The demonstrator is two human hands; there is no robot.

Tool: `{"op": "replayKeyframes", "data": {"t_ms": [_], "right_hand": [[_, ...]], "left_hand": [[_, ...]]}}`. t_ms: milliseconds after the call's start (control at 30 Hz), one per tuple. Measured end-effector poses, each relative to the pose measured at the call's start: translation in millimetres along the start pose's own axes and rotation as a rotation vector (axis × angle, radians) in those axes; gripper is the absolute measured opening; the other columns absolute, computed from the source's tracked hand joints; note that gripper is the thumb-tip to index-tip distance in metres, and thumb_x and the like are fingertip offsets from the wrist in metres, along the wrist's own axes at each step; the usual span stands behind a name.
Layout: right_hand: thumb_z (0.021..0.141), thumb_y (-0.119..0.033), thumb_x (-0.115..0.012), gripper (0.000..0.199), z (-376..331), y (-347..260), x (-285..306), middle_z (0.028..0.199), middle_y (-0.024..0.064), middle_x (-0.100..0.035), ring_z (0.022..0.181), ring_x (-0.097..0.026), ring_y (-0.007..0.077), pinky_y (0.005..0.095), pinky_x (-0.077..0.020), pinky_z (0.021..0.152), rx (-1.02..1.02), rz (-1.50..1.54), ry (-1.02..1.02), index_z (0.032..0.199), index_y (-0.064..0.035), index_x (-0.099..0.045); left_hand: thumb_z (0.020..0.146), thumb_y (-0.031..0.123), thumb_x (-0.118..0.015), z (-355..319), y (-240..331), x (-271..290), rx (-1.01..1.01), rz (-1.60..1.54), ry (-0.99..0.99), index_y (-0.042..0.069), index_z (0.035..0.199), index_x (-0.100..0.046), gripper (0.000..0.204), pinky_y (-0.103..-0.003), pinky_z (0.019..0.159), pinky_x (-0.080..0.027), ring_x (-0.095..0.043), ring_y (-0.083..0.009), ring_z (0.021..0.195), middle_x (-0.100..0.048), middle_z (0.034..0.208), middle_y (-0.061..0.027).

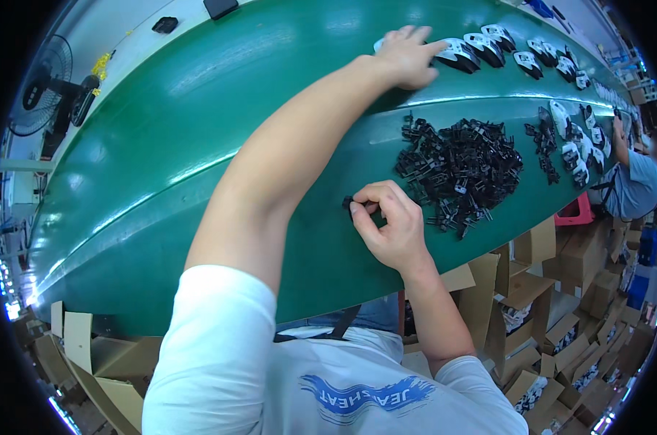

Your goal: The person assembles a computer mouse by hand, inserting internal plastic and electronic components into a mouse shell.

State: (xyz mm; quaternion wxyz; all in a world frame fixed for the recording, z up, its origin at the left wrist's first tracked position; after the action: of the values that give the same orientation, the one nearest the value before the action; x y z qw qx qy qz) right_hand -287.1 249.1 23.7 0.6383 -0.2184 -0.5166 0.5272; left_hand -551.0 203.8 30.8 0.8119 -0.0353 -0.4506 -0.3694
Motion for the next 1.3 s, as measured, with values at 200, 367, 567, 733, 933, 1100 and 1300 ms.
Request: {"op": "replayKeyframes", "data": {"t_ms": [200, 367, 567, 733, 933, 1100, 1300], "right_hand": [[0.088, -0.001, -0.077, 0.02, -3.5, 2.0, 7.6, 0.092, 0.0078, -0.074, 0.07, -0.073, 0.0197, 0.0335, -0.0586, 0.067, -0.034, -0.016, 0.03, 0.107, -0.005, -0.073], [0.09, -0.002, -0.08, 0.032, -8.2, 8.1, 6.2, 0.093, 0.0061, -0.078, 0.069, -0.069, 0.0136, 0.0294, -0.0576, 0.065, -0.052, 0.089, 0.047, 0.121, -0.0059, -0.076], [0.085, 0.001, -0.086, 0.028, -21.4, -31.1, 0.9, 0.095, 0.0076, -0.08, 0.073, -0.071, 0.0138, 0.0283, -0.0577, 0.068, 0.057, 0.237, 0.193, 0.111, -0.0042, -0.075], [0.08, 0.001, -0.087, 0.027, -17.2, -106.1, -34.9, 0.087, 0.0006, -0.076, 0.067, -0.068, 0.0155, 0.0321, -0.0495, 0.076, 0.211, 0.135, 0.07, 0.101, -0.0111, -0.073], [0.076, 0.001, -0.086, 0.031, -26.4, -121.0, -62.4, 0.081, -0.0019, -0.072, 0.065, -0.064, 0.0195, 0.0354, -0.0479, 0.077, 0.413, -0.057, 0.096, 0.099, -0.0145, -0.073], [0.079, -0.002, -0.084, 0.028, -28.8, -130.6, -65.2, 0.081, -0.0026, -0.071, 0.072, -0.065, 0.0193, 0.038, -0.0474, 0.083, 0.494, -0.203, 0.03, 0.101, -0.0161, -0.074], [0.084, -0.006, -0.084, 0.026, -30.5, -143.5, -59.4, 0.091, 0.0018, -0.073, 0.085, -0.069, 0.0217, 0.0415, -0.0517, 0.097, 0.421, -0.266, -0.149, 0.108, -0.013, -0.075]], "left_hand": [[0.101, 0.053, -0.066, -40.6, -17.7, 25.2, 0.026, 0.363, -0.298, 0.027, 0.156, -0.059, 0.061, -0.052, 0.117, -0.045, -0.05, -0.0392, 0.146, -0.055, 0.157, -0.0168], [0.107, 0.058, -0.059, -128.8, -49.4, 110.2, 0.523, -0.388, -0.017, 0.012, 0.151, -0.061, 0.064, -0.045, 0.112, -0.051, -0.063, -0.0306, 0.134, -0.066, 0.146, -0.016], [0.117, 0.057, -0.03, -263.9, 65.9, 201.1, 1.044, -1.874, 0.176, 0.008, 0.156, -0.053, 0.067, -0.044, 0.109, -0.056, -0.07, -0.0284, 0.126, -0.068, 0.143, -0.0193], [0.118, 0.057, -0.026, -320.2, 116.9, 226.2, 1.04, -1.978, 0.323, 0.009, 0.163, -0.045, 0.069, -0.045, 0.119, -0.048, -0.063, -0.0278, 0.137, -0.062, 0.151, -0.0172], [0.119, 0.05, -0.029, -339.0, 126.1, 251.6, 0.983, -1.779, 0.31, 0.007, 0.16, -0.045, 0.062, -0.039, 0.118, -0.046, -0.059, -0.0193, 0.137, -0.062, 0.148, -0.0085], [0.12, 0.047, -0.031, -342.2, 123.1, 260.9, 1.042, -1.688, 0.215, 0.005, 0.158, -0.045, 0.059, -0.036, 0.116, -0.045, -0.059, -0.0169, 0.133, -0.062, 0.144, -0.0077], [0.12, 0.049, -0.03, -361.5, 123.8, 249.6, 1.103, -1.768, 0.355, 0.005, 0.154, -0.05, 0.059, -0.036, 0.113, -0.05, -0.063, -0.0172, 0.13, -0.065, 0.142, -0.0076]]}}
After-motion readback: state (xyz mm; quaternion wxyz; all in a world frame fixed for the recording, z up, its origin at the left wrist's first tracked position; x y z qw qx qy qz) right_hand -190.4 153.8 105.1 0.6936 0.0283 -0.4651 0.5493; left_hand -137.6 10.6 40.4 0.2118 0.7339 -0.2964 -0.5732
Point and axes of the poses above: each hand's wrist, its own z-axis towards the middle knuckle, its own x-axis out of the back of the hand, y = z × x, the point moved 5 cm from there along z, towards the middle knuckle
